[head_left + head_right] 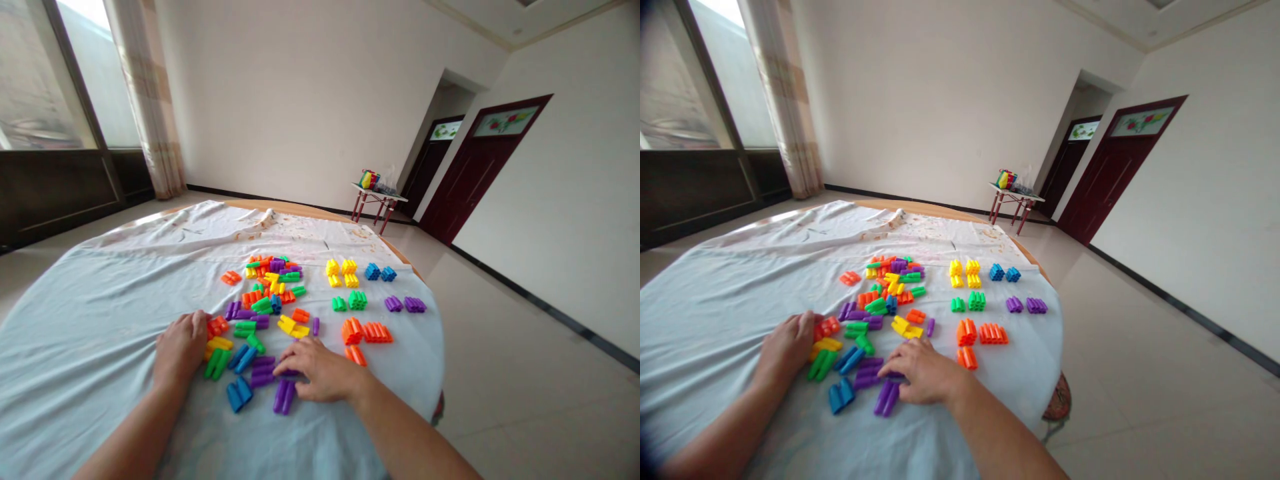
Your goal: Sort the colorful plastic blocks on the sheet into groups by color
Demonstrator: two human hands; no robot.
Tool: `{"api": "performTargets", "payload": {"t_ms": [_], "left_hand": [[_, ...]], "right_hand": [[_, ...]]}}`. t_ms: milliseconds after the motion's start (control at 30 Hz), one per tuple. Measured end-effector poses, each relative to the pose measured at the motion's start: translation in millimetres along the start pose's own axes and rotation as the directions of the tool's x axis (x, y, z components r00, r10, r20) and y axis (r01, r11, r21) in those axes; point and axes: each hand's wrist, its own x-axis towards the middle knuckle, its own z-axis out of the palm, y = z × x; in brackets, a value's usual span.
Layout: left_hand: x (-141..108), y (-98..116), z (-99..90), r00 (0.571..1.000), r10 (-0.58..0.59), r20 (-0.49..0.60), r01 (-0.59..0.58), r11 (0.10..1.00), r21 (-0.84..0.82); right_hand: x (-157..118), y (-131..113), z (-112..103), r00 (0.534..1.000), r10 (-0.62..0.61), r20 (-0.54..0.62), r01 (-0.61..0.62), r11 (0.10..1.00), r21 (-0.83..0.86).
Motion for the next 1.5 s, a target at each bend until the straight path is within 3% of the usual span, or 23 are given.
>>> {"api": "performTargets", "payload": {"t_ms": [100,267,433,500,600,767,900,1067,1233,1300,1400,1500], "left_hand": [[1.0,-0.7,0.6,1.000,0.003,-0.003,-0.003,1.000,-0.014],[2.2,-2.0,1.7,1.000,-0.001,-0.014,0.000,1.000,-0.031],[1.0,-2.5,1.4,1.000,0.005,-0.016,-0.005,0.999,-0.035],[0.7,-3.0,1.6,1.000,0.008,-0.020,-0.009,0.999,-0.035],[0.7,-4.0,2.5,0.999,0.013,-0.029,-0.013,0.999,-0.032],[0.4,-4.7,3.1,0.999,0.030,-0.035,-0.031,0.999,-0.024],[0.1,-4.4,2.5,0.999,0.044,-0.029,-0.044,0.999,-0.015],[-0.9,-3.6,1.7,0.998,0.047,-0.033,-0.047,0.999,-0.006],[-1.7,-3.9,0.7,0.998,0.053,-0.035,-0.053,0.999,-0.005],[-1.2,-4.6,1.2,0.998,0.053,-0.033,-0.053,0.999,-0.009],[0.1,-6.0,3.0,0.998,0.054,-0.028,-0.055,0.998,-0.020],[1.3,-7.3,4.6,0.998,0.052,-0.030,-0.053,0.998,-0.023]], "right_hand": [[1.9,2.2,3.8,0.999,0.034,-0.019,-0.034,0.999,-0.031],[14.6,2.9,17.1,0.973,0.143,-0.181,-0.163,0.981,-0.102],[14.3,-9.8,14.6,0.926,0.229,-0.300,-0.246,0.969,-0.019],[5.8,-20.7,10.1,0.933,0.245,-0.265,-0.234,0.970,0.071],[-9.9,-37.1,8.3,0.973,0.205,-0.106,-0.182,0.965,0.191],[-16.5,-44.4,20.3,0.994,0.075,0.078,-0.090,0.973,0.213],[5.1,-30.6,24.6,0.993,0.108,0.046,-0.116,0.973,0.200],[41.0,-3.3,17.4,0.962,0.230,-0.150,-0.202,0.963,0.179],[34.8,-5.4,2.3,0.939,0.248,-0.240,-0.185,0.949,0.256],[21.2,-17.7,0.7,0.952,0.240,-0.192,-0.158,0.918,0.363],[8.6,-40.2,11.8,0.983,0.178,-0.032,-0.131,0.824,0.551],[18.0,-55.4,33.7,0.997,0.030,0.066,-0.062,0.824,0.563]]}}
